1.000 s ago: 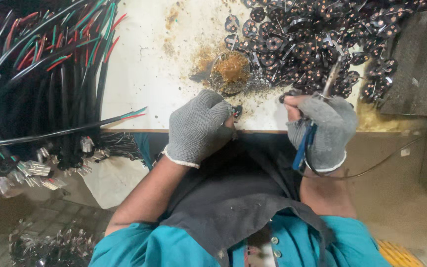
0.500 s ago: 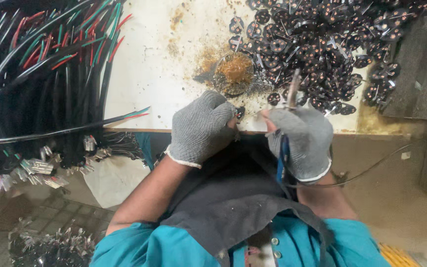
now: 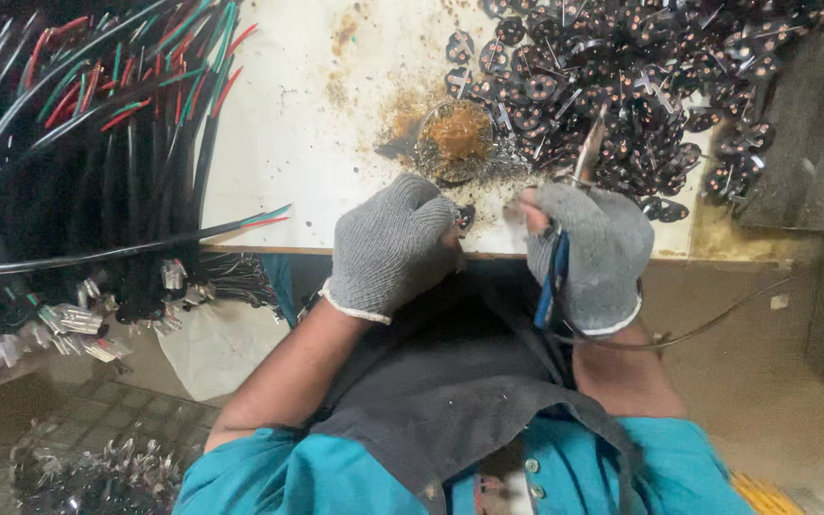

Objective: The person, wearing fingerless gloves, solders red and green wire ends onto small black electrical socket components at a workbench. They hold a wire against a component, apply a soldering iron, dip the joint in flux, and place finished assemblies with a large pile of completed parts on the bench.

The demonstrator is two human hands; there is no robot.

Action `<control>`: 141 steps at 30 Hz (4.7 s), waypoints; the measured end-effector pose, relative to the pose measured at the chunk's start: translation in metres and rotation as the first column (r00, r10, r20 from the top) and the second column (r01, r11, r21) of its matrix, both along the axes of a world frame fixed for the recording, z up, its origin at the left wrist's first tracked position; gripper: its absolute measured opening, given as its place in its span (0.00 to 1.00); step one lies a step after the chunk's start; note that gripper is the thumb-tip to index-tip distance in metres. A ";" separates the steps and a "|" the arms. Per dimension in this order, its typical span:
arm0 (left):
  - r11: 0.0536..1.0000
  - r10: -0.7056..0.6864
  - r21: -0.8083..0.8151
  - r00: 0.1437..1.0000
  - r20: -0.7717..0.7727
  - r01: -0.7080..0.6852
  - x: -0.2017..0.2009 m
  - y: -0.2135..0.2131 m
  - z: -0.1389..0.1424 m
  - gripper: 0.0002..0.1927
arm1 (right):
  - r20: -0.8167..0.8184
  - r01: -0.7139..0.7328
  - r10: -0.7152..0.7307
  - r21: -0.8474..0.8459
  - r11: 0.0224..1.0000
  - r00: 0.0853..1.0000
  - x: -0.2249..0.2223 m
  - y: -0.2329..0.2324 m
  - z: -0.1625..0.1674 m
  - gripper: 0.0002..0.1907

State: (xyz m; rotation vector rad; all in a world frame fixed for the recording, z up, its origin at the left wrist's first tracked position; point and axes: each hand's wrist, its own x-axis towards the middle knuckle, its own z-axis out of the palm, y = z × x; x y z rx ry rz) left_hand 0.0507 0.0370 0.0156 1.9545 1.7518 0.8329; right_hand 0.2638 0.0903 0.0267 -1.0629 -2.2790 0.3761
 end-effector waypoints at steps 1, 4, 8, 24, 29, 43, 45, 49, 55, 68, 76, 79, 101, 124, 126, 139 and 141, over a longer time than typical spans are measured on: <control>1.000 0.000 -0.008 1.000 0.002 0.000 0.000 0.000 0.000 0.06 | -0.011 -0.032 0.032 -0.025 0.999 0.999 -0.001 -0.002 0.001 0.13; 1.000 -0.015 -0.001 1.000 0.009 0.015 -0.002 0.000 -0.001 0.06 | 0.000 -0.082 0.082 -0.117 0.990 0.997 -0.003 -0.015 0.004 0.13; 0.999 -0.003 -0.036 1.000 -0.009 0.003 0.001 -0.001 -0.005 0.06 | 0.033 -0.043 0.047 -0.116 0.992 0.998 -0.007 -0.019 0.003 0.14; 0.997 0.001 -0.072 1.000 0.005 -0.001 -0.004 -0.003 0.000 0.05 | 0.172 -0.354 0.359 -0.059 0.933 0.917 0.010 -0.005 -0.001 0.20; 0.994 -0.012 -0.106 0.999 -0.035 0.008 -0.004 -0.001 0.000 0.05 | 0.046 -0.446 0.501 -0.391 0.805 0.864 0.019 -0.003 -0.006 0.17; 0.995 0.010 -0.096 0.999 -0.035 -0.013 0.001 -0.002 -0.004 0.05 | -0.048 -0.091 0.083 -0.198 0.976 0.995 -0.003 -0.017 -0.014 0.16; 0.997 0.004 -0.078 1.000 -0.028 -0.007 0.001 -0.003 -0.005 0.05 | 0.012 -0.015 0.018 -0.222 0.975 1.000 -0.007 -0.017 -0.011 0.15; 0.996 0.002 -0.086 0.999 -0.040 -0.005 0.001 -0.003 -0.006 0.05 | 0.059 0.135 -0.122 -0.372 0.918 0.991 -0.015 -0.020 -0.006 0.10; 0.992 -0.034 -0.123 0.999 -0.033 0.030 -0.001 -0.002 -0.004 0.09 | -0.054 0.105 -0.138 -0.406 0.908 0.989 -0.020 -0.025 -0.004 0.06; 0.997 -0.054 -0.059 0.998 0.013 0.055 -0.006 -0.002 -0.003 0.07 | 0.012 0.133 -0.138 -0.370 0.920 0.990 -0.025 -0.022 -0.010 0.09; 0.997 -0.029 -0.073 0.999 0.026 0.031 -0.004 -0.004 -0.005 0.08 | 0.072 0.102 -0.084 -0.310 0.945 0.994 -0.024 -0.020 -0.015 0.10; 0.998 -0.043 -0.049 0.998 0.046 0.045 -0.005 -0.004 -0.006 0.07 | 0.038 0.094 -0.087 -0.286 0.953 0.995 -0.025 -0.021 -0.018 0.11; 0.999 -0.012 -0.048 1.000 0.014 0.013 0.000 -0.003 -0.007 0.05 | -0.018 0.106 -0.119 -0.325 0.940 0.993 -0.026 -0.023 -0.014 0.10; 0.999 0.042 0.004 0.989 0.143 -0.043 -0.009 -0.011 -0.016 0.11 | -0.268 -0.051 -0.074 -0.431 0.901 0.961 -0.018 -0.023 -0.006 0.21; 1.000 0.020 -0.015 0.988 0.151 -0.018 -0.009 -0.012 -0.021 0.12 | -0.040 -0.047 0.038 -0.244 0.969 0.998 -0.019 -0.022 -0.010 0.23; 0.885 -0.128 -0.433 0.984 0.125 0.171 -0.057 -0.036 0.034 0.18 | -0.189 0.014 -0.076 -0.310 0.951 0.979 -0.007 -0.022 -0.007 0.16; 0.889 -0.118 -0.435 0.989 0.089 0.145 -0.073 -0.043 0.035 0.11 | -0.222 0.109 -0.177 -0.287 0.952 0.959 -0.008 -0.025 -0.008 0.17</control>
